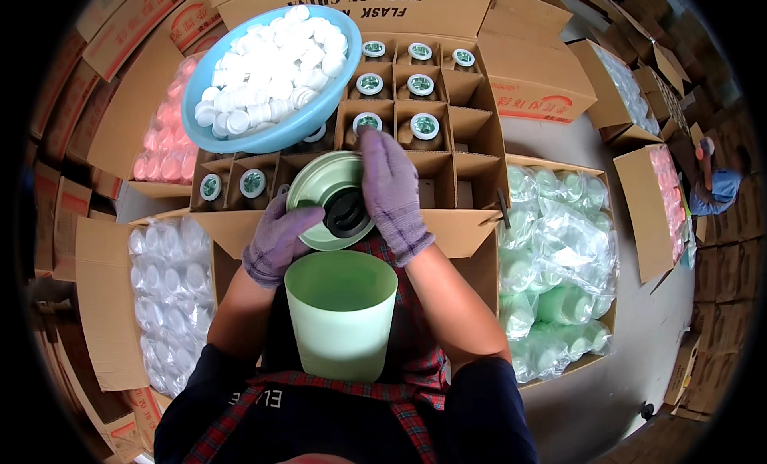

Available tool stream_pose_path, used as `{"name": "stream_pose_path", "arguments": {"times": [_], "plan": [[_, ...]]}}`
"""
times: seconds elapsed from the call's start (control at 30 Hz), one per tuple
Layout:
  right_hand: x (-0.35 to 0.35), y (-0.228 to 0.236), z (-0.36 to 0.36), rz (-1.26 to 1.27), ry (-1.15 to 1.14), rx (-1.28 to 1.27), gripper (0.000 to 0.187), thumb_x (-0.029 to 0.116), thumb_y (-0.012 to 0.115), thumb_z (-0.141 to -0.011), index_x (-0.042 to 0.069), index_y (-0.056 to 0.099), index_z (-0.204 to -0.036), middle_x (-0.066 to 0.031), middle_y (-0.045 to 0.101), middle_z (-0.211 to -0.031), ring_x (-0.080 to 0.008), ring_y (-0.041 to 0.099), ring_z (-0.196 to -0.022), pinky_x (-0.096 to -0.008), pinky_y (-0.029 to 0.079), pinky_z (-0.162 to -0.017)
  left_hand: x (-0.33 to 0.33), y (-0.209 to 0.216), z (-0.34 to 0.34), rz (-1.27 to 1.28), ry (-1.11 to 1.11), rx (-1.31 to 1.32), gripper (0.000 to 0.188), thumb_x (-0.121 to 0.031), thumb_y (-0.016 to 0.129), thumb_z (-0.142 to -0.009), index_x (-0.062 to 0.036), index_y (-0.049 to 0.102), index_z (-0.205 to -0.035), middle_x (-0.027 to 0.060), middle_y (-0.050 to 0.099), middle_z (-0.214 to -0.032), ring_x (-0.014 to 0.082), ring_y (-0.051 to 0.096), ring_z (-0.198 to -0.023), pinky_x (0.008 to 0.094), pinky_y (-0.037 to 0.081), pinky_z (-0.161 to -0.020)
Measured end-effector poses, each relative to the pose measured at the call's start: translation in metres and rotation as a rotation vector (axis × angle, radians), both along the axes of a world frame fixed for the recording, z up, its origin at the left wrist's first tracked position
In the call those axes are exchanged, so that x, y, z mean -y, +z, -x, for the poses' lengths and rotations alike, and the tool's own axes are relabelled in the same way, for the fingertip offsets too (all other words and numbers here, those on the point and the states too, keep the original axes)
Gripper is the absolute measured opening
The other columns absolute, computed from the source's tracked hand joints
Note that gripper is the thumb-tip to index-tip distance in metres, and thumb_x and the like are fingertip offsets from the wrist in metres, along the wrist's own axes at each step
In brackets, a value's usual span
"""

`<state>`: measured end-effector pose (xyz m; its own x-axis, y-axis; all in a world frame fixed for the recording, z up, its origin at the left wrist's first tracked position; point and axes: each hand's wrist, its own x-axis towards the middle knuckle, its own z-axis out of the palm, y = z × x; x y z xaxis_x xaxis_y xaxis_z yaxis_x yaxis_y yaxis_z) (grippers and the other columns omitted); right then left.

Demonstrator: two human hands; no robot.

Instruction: The person assembles light green thermos flasks by inserting metal liners, screwing on lids, and placing stoppers. They then wrap each completed flask in a plastic bag and place it into a cardboard box.

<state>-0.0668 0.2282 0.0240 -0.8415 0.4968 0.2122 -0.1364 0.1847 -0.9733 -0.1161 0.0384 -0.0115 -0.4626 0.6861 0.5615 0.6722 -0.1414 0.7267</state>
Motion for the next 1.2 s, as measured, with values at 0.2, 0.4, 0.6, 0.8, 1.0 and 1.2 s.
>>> {"name": "stream_pose_path", "arguments": {"times": [0.2, 0.4, 0.6, 0.8, 1.0, 1.2], "plan": [[-0.006, 0.006, -0.036, -0.770, 0.256, -0.050, 0.057, 0.029, 0.065, -0.088, -0.002, 0.053, -0.134, -0.0276, 0.056, -0.131, -0.0405, 0.063, -0.107, -0.0445, 0.052, -0.087, -0.003, 0.019, 0.008, 0.076, 0.339, -0.498, 0.046, 0.006, 0.065, -0.083, -0.0034, 0.058, -0.128, 0.0161, 0.066, -0.117, 0.0316, 0.066, -0.102, 0.0358, 0.053, -0.089], [-0.003, 0.008, -0.034, -0.742, 0.177, -0.038, 0.064, 0.030, 0.070, -0.088, 0.003, 0.048, -0.142, -0.0242, 0.067, -0.104, -0.0401, 0.066, -0.101, -0.0447, 0.052, -0.088, -0.016, 0.032, -0.006, -0.098, 0.048, 0.902, 0.037, -0.013, 0.061, -0.099, 0.0001, 0.055, -0.133, 0.0037, 0.065, -0.117, 0.0104, 0.060, -0.099, 0.0269, 0.049, -0.086], [-0.011, 0.011, -0.026, -0.744, 0.201, -0.001, 0.067, 0.038, 0.065, -0.093, -0.001, 0.044, -0.143, -0.0219, 0.067, -0.097, -0.0396, 0.067, -0.098, -0.0427, 0.055, -0.084, -0.024, 0.034, -0.006, -0.219, 0.090, 0.870, 0.049, -0.011, 0.061, -0.097, 0.0001, 0.048, -0.143, 0.0094, 0.062, -0.129, 0.0133, 0.057, -0.115, 0.0288, 0.045, -0.100], [-0.014, 0.015, -0.021, 0.001, 0.344, 0.300, 0.078, 0.020, 0.077, -0.080, 0.011, 0.040, -0.149, -0.0277, 0.044, -0.141, -0.0407, 0.057, -0.118, -0.0429, 0.051, -0.096, -0.028, 0.033, 0.002, -0.136, 0.122, 0.746, 0.054, -0.008, 0.061, -0.096, 0.0004, 0.044, -0.147, 0.0107, 0.058, -0.138, 0.0156, 0.054, -0.123, 0.0308, 0.042, -0.106], [-0.006, 0.001, -0.019, 0.178, 0.273, 0.283, 0.077, 0.016, 0.079, -0.076, 0.001, 0.044, -0.143, -0.0255, 0.055, -0.125, -0.0395, 0.059, -0.110, -0.0438, 0.051, -0.092, -0.036, 0.040, -0.001, -0.099, 0.052, 0.523, 0.063, -0.006, 0.062, -0.094, 0.0006, 0.036, -0.151, 0.0131, 0.055, -0.141, 0.0166, 0.054, -0.124, 0.0310, 0.042, -0.106], [-0.007, -0.018, -0.023, -1.055, 0.042, -0.093, 0.081, 0.017, 0.085, -0.073, 0.002, 0.045, -0.143, -0.0165, 0.060, -0.119, -0.0306, 0.059, -0.110, -0.0395, 0.048, -0.095, -0.045, 0.041, -0.001, -0.190, -0.032, 0.822, 0.066, -0.004, 0.062, -0.094, 0.0002, 0.032, -0.153, 0.0121, 0.053, -0.141, 0.0149, 0.054, -0.122, 0.0287, 0.044, -0.104]]}}
